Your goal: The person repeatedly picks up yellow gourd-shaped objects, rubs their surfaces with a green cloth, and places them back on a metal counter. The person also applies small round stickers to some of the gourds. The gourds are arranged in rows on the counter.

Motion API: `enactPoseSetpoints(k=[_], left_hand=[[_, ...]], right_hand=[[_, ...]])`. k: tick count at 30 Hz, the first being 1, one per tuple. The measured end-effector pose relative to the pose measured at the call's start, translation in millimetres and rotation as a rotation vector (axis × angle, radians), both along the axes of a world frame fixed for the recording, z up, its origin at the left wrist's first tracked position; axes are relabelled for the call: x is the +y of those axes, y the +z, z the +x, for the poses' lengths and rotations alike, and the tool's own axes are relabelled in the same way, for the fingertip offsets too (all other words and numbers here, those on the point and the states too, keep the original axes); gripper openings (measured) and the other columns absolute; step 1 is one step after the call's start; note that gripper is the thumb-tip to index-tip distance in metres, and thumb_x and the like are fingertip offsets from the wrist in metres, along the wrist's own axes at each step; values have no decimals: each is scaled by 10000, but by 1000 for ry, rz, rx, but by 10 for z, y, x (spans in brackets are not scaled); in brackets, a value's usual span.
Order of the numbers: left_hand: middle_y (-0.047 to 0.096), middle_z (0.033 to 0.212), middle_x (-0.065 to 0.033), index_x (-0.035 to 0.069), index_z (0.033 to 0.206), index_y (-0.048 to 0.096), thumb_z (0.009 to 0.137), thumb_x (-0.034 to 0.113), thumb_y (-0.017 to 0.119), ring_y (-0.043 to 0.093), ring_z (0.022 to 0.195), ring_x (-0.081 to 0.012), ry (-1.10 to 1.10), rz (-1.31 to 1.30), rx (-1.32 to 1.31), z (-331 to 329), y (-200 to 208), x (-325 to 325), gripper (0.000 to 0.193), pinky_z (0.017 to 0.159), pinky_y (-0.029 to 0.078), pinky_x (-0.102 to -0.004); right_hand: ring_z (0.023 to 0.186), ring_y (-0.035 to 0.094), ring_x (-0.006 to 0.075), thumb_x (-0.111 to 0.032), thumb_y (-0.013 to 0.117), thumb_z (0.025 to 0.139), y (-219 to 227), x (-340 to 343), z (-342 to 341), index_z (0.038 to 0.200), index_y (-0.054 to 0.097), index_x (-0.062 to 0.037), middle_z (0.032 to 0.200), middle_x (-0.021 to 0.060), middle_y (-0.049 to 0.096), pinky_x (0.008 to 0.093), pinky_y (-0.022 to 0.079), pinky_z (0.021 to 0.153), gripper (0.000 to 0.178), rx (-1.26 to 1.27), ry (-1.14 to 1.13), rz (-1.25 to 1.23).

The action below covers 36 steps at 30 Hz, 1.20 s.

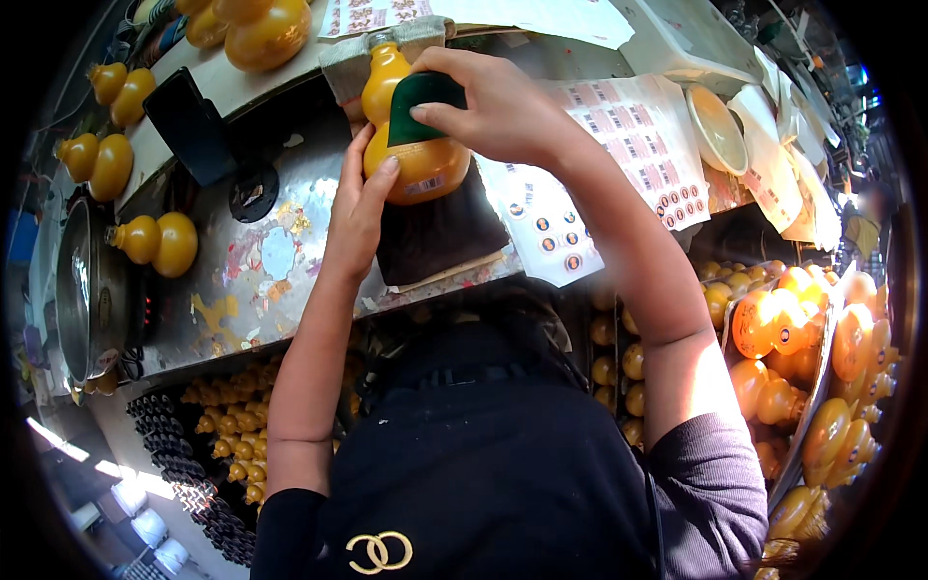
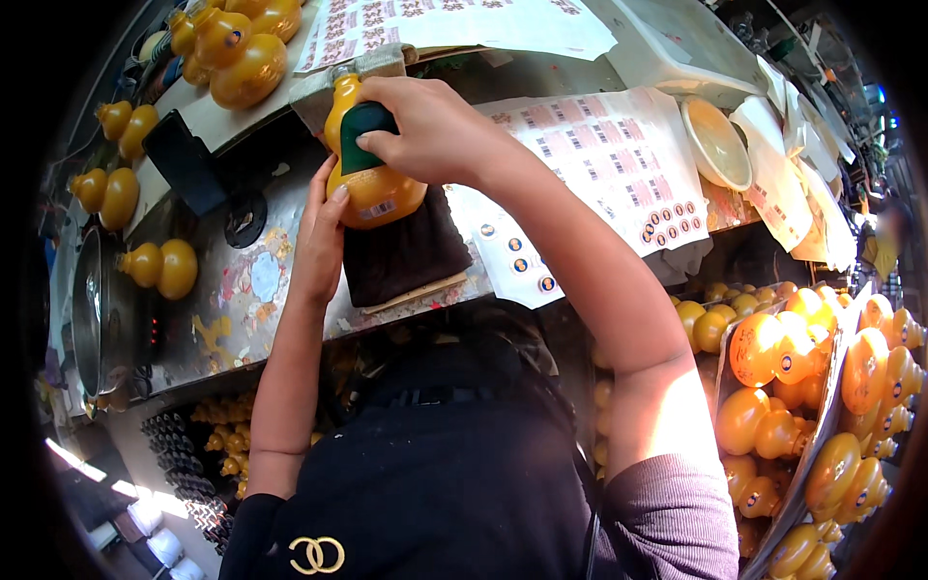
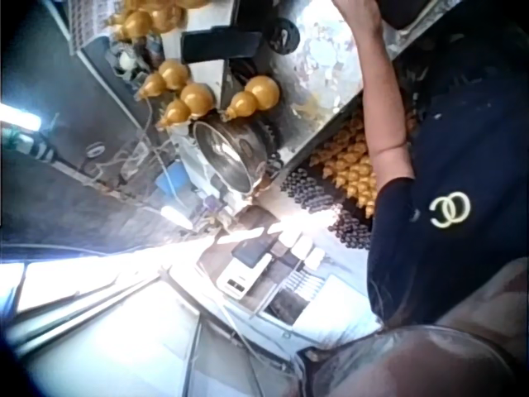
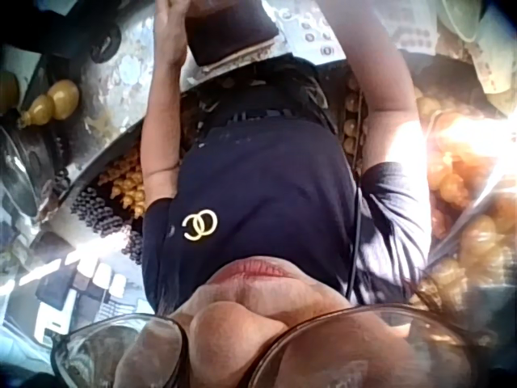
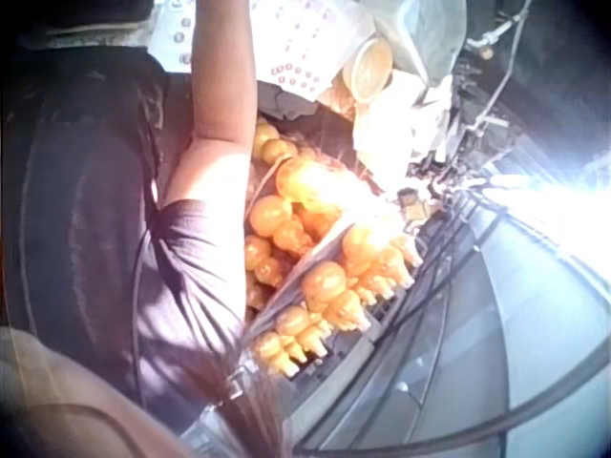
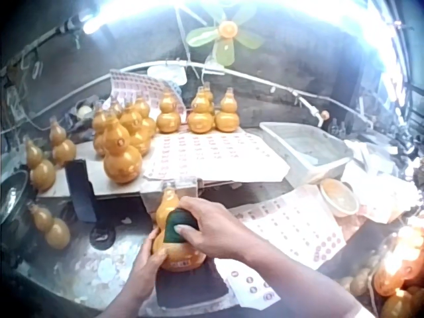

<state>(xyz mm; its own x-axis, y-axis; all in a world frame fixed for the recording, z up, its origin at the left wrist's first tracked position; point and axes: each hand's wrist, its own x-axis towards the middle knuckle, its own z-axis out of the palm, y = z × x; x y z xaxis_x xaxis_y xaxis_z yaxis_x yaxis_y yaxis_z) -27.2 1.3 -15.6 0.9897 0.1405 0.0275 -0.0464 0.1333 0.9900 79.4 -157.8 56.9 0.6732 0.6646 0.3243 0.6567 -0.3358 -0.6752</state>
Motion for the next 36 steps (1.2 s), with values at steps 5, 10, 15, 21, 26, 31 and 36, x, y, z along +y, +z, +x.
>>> enactPoseSetpoints(k=[5,10,15,21,26,31,36], left_hand=[[500,1268,-175,-49,1327,371,904,357,635,509,1167,-213,127,222,46,211,72,-39,643,990,414,-318],[513,1250,-175,-44,1306,392,906,349,636,523,1146,-209,136,99,79,255,45,-16,612,969,428,-302],[478,1313,-143,-10,1385,338,959,404,527,474,1217,-195,94,144,136,157,204,-56,623,1042,342,-305],[444,1364,-130,0,1417,315,977,423,484,425,1270,-185,52,129,94,134,144,-45,633,1065,310,-305],[544,1244,-105,-4,1327,431,1009,401,428,509,1173,-168,3,-85,119,146,93,54,515,1025,370,-298],[579,1196,-90,9,1268,496,1020,375,406,544,1124,-148,-42,-191,139,166,49,89,450,1004,391,-293],[563,1225,-78,37,1244,501,1019,345,423,533,1146,-142,-74,-236,200,175,74,139,389,999,408,-310]], right_hand=[[868,635,351,-185,675,799,-131,7,-76,1004,606,-1,919,191,639,375,500,772,284,-104,-173,263],[839,590,195,-190,657,845,-347,-154,-504,1024,552,-4,912,112,609,321,475,773,280,238,-457,524],[846,555,153,-181,667,873,-509,-108,-782,1073,509,-17,921,85,583,293,461,779,303,240,-423,576],[845,550,165,-211,646,901,-845,-137,-721,1095,488,-9,949,103,575,297,460,783,321,242,-516,613],[865,568,181,-162,664,883,-726,-223,-730,1069,523,-22,962,99,598,308,473,780,272,320,-605,674],[868,592,200,19,676,682,-522,-119,-791,932,637,-110,973,8,632,327,434,755,284,-557,-184,315],[871,613,183,2,690,689,-615,-13,-1071,909,669,-100,936,11,665,302,441,766,243,-638,-71,90]])
